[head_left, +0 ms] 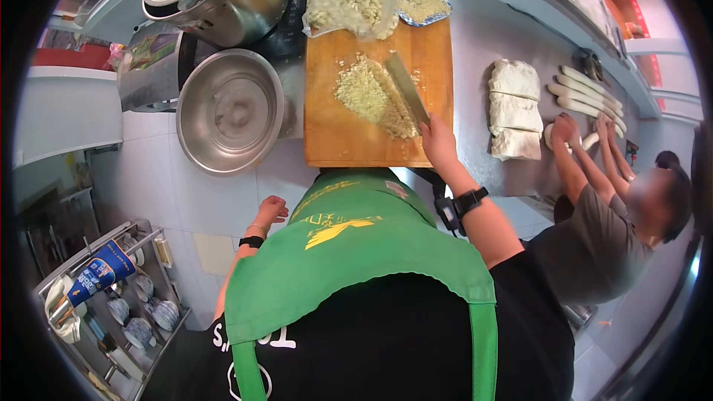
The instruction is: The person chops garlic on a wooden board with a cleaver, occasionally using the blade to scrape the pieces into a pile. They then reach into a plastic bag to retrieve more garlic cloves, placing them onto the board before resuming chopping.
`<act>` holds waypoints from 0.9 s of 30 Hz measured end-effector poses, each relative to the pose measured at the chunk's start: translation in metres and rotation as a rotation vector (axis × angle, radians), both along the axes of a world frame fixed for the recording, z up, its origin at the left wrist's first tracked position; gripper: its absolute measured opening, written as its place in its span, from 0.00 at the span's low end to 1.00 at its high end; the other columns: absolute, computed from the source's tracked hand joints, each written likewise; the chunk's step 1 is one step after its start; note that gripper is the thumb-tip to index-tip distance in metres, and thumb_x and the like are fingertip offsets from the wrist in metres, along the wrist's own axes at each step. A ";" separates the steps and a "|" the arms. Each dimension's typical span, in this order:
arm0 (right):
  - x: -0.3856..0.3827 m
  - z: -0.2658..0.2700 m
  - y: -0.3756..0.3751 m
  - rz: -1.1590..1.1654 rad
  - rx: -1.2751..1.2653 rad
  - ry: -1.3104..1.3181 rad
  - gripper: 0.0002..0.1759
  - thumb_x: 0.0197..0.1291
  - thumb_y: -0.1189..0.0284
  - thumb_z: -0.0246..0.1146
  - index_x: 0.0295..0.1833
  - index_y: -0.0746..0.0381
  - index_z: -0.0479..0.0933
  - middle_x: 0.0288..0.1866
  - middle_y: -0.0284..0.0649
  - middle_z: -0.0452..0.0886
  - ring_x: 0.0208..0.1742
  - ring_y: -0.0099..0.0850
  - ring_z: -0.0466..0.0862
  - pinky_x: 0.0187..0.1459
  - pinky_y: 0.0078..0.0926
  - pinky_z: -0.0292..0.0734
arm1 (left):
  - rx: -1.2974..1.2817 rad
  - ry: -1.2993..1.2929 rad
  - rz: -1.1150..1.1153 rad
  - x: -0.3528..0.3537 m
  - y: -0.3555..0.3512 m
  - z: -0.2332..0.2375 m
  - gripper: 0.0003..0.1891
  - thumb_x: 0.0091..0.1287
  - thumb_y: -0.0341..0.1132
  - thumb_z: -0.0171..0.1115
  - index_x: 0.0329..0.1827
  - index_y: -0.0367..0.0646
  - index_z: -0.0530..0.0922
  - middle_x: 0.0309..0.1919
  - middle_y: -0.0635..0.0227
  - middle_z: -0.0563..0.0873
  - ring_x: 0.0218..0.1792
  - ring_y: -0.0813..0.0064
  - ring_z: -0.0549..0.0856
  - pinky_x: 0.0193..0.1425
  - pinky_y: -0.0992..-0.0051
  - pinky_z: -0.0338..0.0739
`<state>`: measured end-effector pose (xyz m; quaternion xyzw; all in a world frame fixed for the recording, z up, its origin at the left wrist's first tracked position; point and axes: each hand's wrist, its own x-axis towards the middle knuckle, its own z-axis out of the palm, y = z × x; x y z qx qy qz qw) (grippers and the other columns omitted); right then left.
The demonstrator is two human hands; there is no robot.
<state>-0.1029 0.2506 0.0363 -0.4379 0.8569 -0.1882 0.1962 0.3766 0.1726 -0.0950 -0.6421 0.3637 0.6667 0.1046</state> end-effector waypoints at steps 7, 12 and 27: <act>0.018 -0.046 0.051 -0.191 0.047 0.027 0.12 0.64 0.71 0.56 0.42 0.72 0.69 0.33 0.64 0.78 0.38 0.63 0.78 0.40 0.53 0.73 | 0.007 -0.014 -0.039 0.010 -0.001 -0.006 0.10 0.67 0.38 0.56 0.46 0.43 0.74 0.33 0.63 0.84 0.33 0.70 0.85 0.37 0.66 0.83; 0.034 -0.033 -0.003 -0.189 -0.024 -0.195 0.08 0.64 0.74 0.54 0.41 0.70 0.68 0.36 0.63 0.78 0.39 0.61 0.78 0.41 0.53 0.73 | 0.009 -0.023 -0.061 0.014 -0.006 -0.002 0.09 0.67 0.38 0.56 0.45 0.43 0.73 0.33 0.64 0.84 0.33 0.70 0.85 0.37 0.66 0.83; 0.023 -0.034 -0.036 0.127 0.030 0.010 0.08 0.64 0.72 0.54 0.42 0.66 0.69 0.37 0.58 0.79 0.37 0.58 0.81 0.41 0.53 0.75 | -0.065 -0.056 -0.052 -0.014 -0.017 0.009 0.11 0.58 0.32 0.67 0.29 0.43 0.69 0.23 0.69 0.78 0.23 0.75 0.82 0.27 0.71 0.84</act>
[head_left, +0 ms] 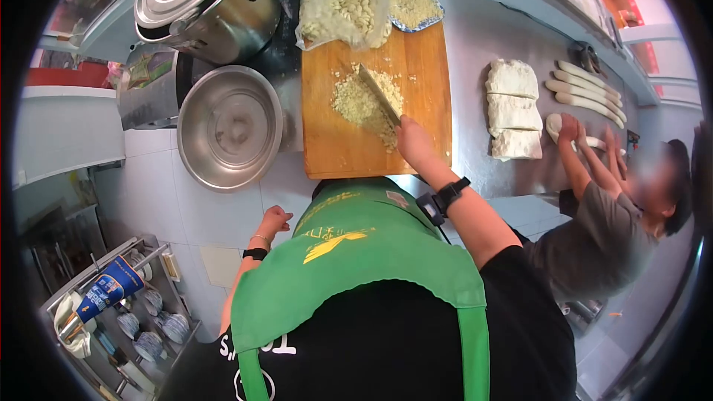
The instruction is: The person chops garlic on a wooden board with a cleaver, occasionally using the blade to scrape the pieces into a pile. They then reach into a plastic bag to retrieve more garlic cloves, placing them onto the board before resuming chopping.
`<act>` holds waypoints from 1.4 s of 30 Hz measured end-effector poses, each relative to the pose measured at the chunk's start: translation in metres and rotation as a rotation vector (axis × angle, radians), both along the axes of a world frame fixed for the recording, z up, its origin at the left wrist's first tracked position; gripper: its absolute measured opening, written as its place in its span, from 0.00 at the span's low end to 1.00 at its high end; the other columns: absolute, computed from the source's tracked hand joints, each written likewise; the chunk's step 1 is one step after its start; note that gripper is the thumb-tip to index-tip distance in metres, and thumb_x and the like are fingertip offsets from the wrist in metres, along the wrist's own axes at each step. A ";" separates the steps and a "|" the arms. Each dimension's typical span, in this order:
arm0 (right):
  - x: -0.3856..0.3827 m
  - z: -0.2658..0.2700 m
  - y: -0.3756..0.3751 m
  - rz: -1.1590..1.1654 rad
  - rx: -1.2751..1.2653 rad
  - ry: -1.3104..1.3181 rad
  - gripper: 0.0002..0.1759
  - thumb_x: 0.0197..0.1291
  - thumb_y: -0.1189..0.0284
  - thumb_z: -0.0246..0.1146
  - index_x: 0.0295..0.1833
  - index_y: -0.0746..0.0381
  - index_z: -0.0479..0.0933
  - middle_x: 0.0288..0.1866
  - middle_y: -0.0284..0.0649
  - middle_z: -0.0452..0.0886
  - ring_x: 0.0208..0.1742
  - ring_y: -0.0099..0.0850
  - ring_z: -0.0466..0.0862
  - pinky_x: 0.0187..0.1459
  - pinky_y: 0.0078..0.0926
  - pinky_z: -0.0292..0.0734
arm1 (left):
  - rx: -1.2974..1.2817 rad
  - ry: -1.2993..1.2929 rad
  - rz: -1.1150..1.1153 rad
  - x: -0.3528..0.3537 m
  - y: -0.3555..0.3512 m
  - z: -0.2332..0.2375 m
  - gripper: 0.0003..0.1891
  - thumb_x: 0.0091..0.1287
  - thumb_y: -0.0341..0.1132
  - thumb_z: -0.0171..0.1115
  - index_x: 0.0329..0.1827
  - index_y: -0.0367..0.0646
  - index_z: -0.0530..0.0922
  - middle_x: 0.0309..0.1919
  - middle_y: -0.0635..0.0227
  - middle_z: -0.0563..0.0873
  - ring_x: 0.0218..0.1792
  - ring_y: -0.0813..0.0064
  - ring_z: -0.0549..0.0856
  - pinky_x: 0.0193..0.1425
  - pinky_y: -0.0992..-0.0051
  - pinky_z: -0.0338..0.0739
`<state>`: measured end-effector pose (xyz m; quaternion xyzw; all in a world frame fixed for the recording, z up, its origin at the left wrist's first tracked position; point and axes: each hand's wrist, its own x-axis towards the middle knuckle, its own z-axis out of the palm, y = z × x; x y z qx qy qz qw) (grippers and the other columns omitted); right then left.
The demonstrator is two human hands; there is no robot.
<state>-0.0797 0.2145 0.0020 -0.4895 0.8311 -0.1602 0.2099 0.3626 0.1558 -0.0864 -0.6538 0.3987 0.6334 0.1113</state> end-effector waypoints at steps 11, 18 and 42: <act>0.018 0.024 -0.001 0.059 0.041 -0.043 0.07 0.61 0.73 0.55 0.42 0.64 0.69 0.39 0.56 0.79 0.39 0.55 0.82 0.39 0.50 0.77 | 0.014 0.375 -0.241 -0.086 -0.072 0.090 0.15 0.65 0.40 0.63 0.25 0.49 0.66 0.18 0.79 0.69 0.19 0.85 0.70 0.29 0.77 0.79; 0.009 0.019 -0.001 0.019 -0.030 -0.078 0.09 0.63 0.71 0.56 0.43 0.65 0.69 0.40 0.58 0.78 0.40 0.56 0.80 0.39 0.51 0.75 | -0.087 0.495 -0.259 -0.148 -0.138 0.154 0.15 0.68 0.43 0.61 0.27 0.49 0.68 0.19 0.80 0.70 0.20 0.86 0.69 0.30 0.79 0.73; -0.063 0.033 -0.035 0.347 0.048 0.123 0.08 0.56 0.79 0.54 0.42 0.61 0.71 0.37 0.48 0.77 0.35 0.49 0.83 0.35 0.45 0.78 | -0.195 0.552 0.368 -0.302 -0.266 0.106 0.23 0.64 0.38 0.66 0.54 0.31 0.70 0.51 0.52 0.77 0.48 0.60 0.80 0.54 0.62 0.82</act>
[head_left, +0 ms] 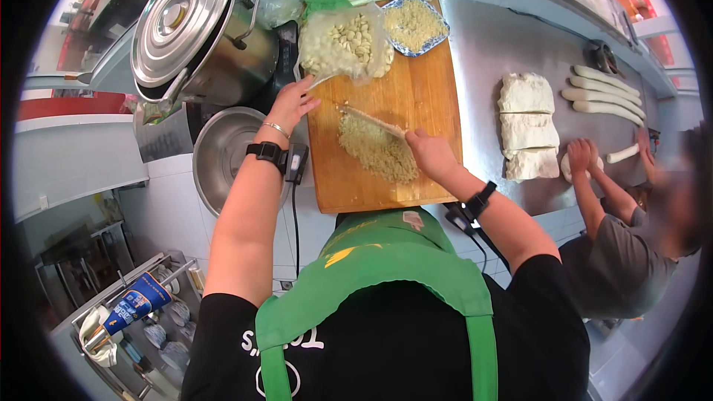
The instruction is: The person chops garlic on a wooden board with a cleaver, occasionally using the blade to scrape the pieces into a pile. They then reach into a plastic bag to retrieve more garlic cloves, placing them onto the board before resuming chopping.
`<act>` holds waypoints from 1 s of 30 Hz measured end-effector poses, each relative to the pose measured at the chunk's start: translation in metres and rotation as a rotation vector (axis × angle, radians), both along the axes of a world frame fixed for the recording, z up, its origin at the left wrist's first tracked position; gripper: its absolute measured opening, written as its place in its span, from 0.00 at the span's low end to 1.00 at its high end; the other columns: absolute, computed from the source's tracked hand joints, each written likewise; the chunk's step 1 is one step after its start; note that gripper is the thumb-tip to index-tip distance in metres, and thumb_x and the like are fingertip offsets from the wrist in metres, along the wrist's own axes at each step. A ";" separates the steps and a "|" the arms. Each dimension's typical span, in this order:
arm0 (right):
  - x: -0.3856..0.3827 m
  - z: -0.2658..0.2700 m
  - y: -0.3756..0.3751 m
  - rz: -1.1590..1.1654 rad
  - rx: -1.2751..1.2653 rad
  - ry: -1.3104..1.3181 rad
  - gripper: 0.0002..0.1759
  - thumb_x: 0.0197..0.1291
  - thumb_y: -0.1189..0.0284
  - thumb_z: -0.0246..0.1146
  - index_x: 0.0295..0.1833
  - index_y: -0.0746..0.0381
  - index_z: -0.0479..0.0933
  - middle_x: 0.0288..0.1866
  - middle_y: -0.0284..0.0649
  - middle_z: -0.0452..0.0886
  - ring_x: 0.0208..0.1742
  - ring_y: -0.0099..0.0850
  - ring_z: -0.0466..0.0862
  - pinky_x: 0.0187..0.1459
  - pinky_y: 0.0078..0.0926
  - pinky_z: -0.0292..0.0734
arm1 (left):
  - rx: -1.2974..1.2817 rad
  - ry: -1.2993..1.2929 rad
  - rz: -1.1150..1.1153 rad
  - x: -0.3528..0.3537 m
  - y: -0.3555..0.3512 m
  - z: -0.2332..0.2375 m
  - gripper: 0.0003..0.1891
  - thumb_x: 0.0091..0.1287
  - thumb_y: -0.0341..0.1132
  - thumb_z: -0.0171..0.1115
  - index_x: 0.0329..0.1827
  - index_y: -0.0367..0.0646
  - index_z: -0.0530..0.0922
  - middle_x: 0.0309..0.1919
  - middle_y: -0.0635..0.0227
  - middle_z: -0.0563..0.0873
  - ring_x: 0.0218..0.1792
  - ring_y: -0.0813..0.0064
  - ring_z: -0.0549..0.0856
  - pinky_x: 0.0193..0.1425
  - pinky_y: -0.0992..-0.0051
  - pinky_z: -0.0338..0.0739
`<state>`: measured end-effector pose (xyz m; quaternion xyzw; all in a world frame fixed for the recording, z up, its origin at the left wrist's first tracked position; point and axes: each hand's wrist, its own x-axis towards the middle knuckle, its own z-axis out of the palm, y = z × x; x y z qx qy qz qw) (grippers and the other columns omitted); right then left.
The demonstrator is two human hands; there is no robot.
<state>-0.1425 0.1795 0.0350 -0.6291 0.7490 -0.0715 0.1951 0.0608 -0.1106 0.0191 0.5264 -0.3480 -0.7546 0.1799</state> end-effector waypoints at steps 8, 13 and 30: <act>0.005 0.000 0.008 -0.021 0.065 -0.104 0.08 0.56 0.80 0.54 0.43 0.63 0.69 0.37 0.49 0.77 0.34 0.51 0.82 0.34 0.46 0.77 | 0.050 0.196 0.096 -0.023 -0.034 -0.014 0.15 0.66 0.28 0.60 0.52 0.31 0.71 0.47 0.52 0.80 0.52 0.55 0.81 0.50 0.62 0.85; 0.015 -0.017 0.025 -0.040 0.009 -0.136 0.08 0.55 0.80 0.55 0.42 0.63 0.69 0.37 0.49 0.77 0.34 0.51 0.82 0.34 0.46 0.77 | 0.063 0.422 0.173 -0.032 -0.039 0.012 0.14 0.68 0.27 0.59 0.53 0.29 0.70 0.50 0.48 0.77 0.54 0.52 0.80 0.61 0.59 0.79; 0.043 -0.009 0.043 -0.140 0.089 -0.121 0.09 0.55 0.79 0.55 0.44 0.63 0.69 0.39 0.49 0.78 0.35 0.51 0.82 0.35 0.46 0.78 | 0.019 0.418 0.099 -0.017 -0.031 0.029 0.18 0.68 0.31 0.59 0.55 0.29 0.68 0.53 0.46 0.76 0.57 0.52 0.78 0.63 0.59 0.77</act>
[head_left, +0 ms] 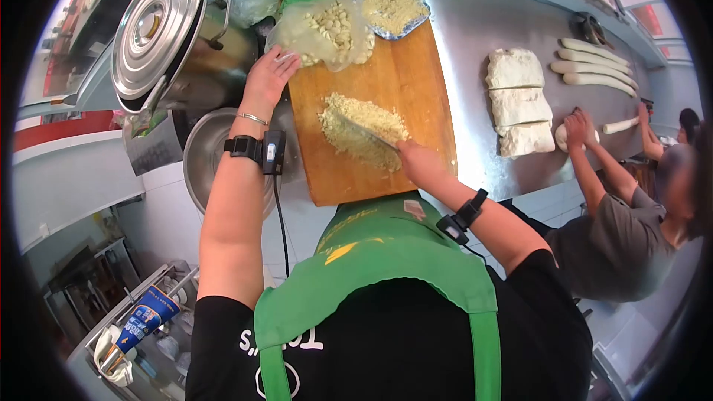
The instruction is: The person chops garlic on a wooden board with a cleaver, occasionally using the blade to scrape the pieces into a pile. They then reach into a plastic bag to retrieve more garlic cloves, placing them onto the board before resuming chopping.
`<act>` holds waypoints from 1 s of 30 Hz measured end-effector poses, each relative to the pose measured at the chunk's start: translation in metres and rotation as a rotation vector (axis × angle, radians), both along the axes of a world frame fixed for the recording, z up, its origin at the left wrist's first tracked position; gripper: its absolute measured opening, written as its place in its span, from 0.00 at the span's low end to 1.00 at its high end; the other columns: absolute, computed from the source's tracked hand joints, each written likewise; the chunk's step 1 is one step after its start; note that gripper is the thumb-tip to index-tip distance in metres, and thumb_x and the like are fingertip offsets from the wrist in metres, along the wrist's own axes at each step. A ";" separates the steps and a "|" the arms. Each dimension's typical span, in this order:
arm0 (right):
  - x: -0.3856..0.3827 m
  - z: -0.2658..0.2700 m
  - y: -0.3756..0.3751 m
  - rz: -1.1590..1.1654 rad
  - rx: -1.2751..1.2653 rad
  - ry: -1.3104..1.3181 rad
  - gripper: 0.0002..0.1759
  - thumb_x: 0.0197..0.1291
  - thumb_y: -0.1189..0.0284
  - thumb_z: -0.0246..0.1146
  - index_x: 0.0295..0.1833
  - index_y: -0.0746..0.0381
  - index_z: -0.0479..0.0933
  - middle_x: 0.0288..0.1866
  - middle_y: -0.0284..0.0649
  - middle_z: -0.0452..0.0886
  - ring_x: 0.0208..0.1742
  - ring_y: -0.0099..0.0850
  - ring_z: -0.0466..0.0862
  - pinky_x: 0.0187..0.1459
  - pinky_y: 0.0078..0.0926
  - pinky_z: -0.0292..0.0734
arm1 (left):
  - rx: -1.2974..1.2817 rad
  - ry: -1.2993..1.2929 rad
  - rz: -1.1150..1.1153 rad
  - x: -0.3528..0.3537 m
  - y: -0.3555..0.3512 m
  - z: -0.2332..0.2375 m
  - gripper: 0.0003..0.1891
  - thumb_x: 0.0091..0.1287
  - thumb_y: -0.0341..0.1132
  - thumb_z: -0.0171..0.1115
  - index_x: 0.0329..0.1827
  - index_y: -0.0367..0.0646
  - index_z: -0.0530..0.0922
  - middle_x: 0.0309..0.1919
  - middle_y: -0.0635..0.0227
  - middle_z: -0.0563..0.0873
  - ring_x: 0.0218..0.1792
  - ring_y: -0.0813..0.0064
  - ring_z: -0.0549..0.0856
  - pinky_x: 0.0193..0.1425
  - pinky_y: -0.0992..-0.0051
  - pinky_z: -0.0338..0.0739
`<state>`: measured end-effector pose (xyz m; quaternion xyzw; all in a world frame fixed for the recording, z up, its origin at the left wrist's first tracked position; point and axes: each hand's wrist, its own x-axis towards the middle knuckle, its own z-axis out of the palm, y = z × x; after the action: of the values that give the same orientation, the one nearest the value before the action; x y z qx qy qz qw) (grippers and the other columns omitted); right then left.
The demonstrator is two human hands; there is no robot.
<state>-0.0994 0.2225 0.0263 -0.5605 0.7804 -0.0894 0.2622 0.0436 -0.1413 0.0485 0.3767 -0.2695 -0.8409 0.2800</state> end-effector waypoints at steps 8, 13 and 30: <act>0.004 0.004 0.006 -0.126 -0.093 -0.016 0.05 0.61 0.75 0.53 0.42 0.62 0.69 0.37 0.52 0.78 0.34 0.54 0.82 0.35 0.50 0.77 | 0.158 -0.225 0.207 0.033 0.042 -0.007 0.18 0.68 0.33 0.60 0.55 0.33 0.69 0.52 0.46 0.76 0.52 0.54 0.80 0.60 0.61 0.78; 0.007 -0.015 0.013 -0.160 -0.103 0.006 0.05 0.62 0.74 0.53 0.42 0.63 0.69 0.37 0.52 0.78 0.34 0.54 0.81 0.35 0.51 0.76 | 0.189 -0.181 0.165 0.058 0.064 -0.020 0.18 0.68 0.33 0.58 0.57 0.33 0.71 0.51 0.52 0.78 0.52 0.58 0.80 0.56 0.66 0.79; 0.052 -0.029 0.023 -0.532 -0.237 -0.082 0.08 0.63 0.75 0.55 0.43 0.70 0.69 0.39 0.62 0.78 0.42 0.60 0.78 0.45 0.51 0.74 | 0.498 -0.119 0.034 0.150 0.191 -0.044 0.07 0.66 0.30 0.61 0.44 0.38 0.76 0.37 0.64 0.82 0.40 0.69 0.83 0.43 0.73 0.81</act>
<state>-0.0475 0.2456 -0.0028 -0.3588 0.8728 -0.2684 0.1935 0.1936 0.0497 0.0048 0.4875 -0.0638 -0.8527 0.1765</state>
